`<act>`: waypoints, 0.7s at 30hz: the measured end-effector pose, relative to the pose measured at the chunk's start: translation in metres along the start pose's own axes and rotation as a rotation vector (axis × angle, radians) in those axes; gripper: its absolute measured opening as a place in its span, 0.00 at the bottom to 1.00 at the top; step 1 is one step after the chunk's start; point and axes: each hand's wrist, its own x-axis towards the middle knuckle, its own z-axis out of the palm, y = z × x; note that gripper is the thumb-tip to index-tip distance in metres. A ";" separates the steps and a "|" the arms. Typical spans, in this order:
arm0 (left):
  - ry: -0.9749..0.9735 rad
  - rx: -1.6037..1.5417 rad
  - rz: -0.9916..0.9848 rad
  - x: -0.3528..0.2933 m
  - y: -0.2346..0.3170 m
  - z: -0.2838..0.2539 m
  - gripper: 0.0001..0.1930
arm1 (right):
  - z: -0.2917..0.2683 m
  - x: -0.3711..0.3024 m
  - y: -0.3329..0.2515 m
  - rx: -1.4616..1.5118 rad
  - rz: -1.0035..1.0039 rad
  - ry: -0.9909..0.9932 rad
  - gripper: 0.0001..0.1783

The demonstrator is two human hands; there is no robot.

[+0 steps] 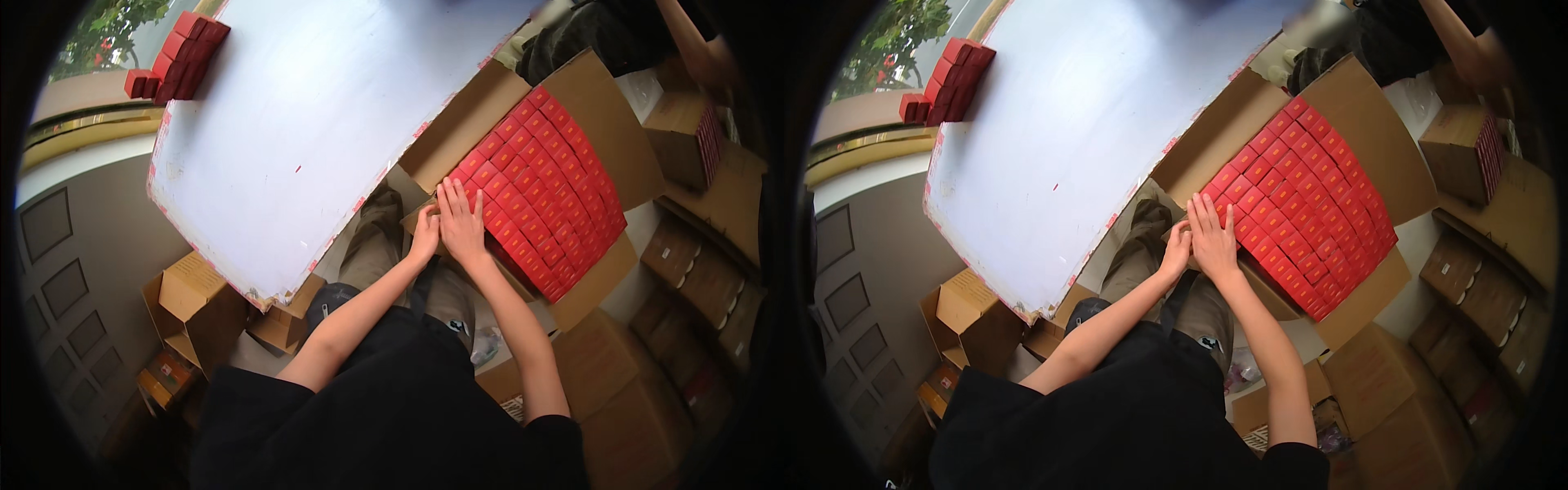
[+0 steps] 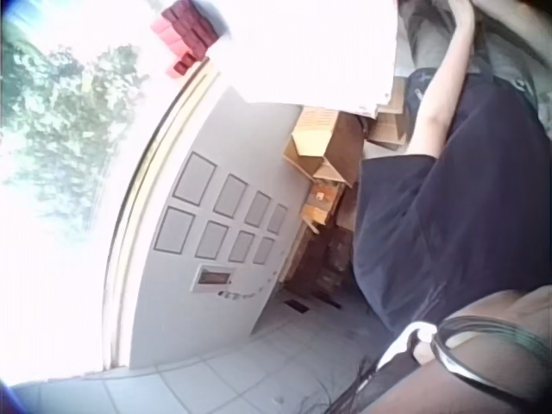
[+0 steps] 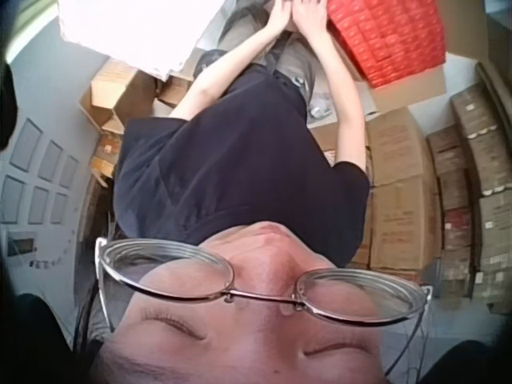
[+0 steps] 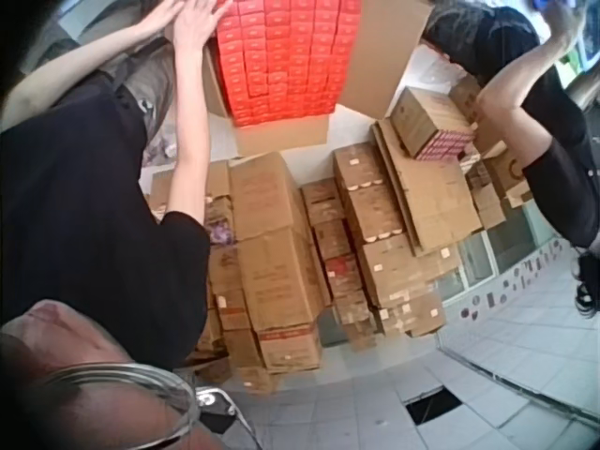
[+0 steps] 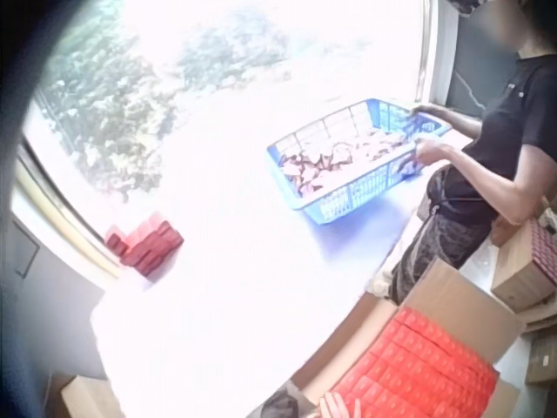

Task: The person stacks small red boxes on a table and places them into a larger cardboard box. Another person assists by arranging the boxes inside the cardboard box. The task involves repetitive stacking and placement of the red boxes.

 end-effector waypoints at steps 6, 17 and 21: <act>-0.112 -0.339 -0.289 0.015 -0.011 0.001 0.18 | 0.031 0.004 0.012 -0.079 -0.055 -0.074 0.30; 0.037 -0.087 -0.198 0.025 0.008 -0.009 0.22 | -0.012 -0.064 -0.028 0.928 1.006 0.133 0.21; 0.132 0.553 0.300 0.057 -0.017 -0.016 0.27 | 0.062 -0.080 -0.007 1.089 1.032 0.076 0.24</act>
